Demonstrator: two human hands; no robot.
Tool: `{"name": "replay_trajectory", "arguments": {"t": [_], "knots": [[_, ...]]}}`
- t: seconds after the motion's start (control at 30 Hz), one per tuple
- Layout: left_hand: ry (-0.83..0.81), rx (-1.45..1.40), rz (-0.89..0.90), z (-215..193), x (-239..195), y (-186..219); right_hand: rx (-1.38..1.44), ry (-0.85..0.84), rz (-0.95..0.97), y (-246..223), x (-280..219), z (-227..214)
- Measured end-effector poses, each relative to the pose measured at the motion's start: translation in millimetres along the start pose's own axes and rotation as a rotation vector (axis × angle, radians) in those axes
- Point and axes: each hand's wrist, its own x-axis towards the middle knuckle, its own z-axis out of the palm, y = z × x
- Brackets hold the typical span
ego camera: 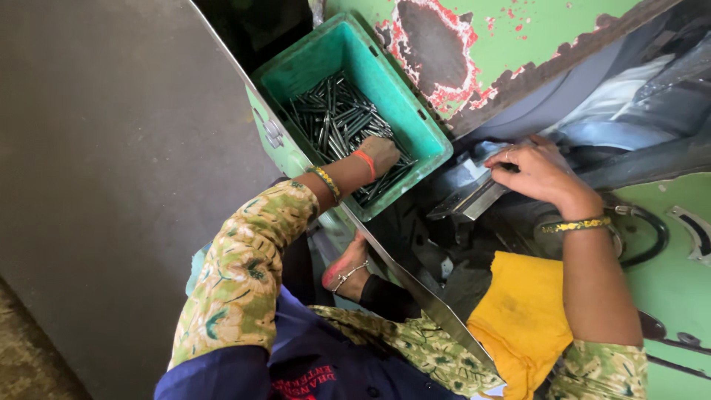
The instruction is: The person repeatedly picks up small metal rods from a green bin and places them into a slot on a green industrial machine. The person handles the rods one at a time, feeding them into the machine's processing area.
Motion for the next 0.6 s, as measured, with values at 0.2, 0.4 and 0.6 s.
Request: {"name": "replay_trajectory", "arguments": {"t": [0.2,0.4,0.6], "knots": [[0.153,-0.398,-0.132,-77.4,-59.5,-0.4,0.039,0.019,0.059,3.5,-1.1,2.0],[0.288,-1.163,0.019,-151.6,-123.5,50.2,0.043,0.04,0.071,4.3,2.3,2.2],[0.332,-1.401,0.017,-180.0,-119.4,115.8,0.113,0.069,0.104,-4.5,0.2,-3.7]]}}
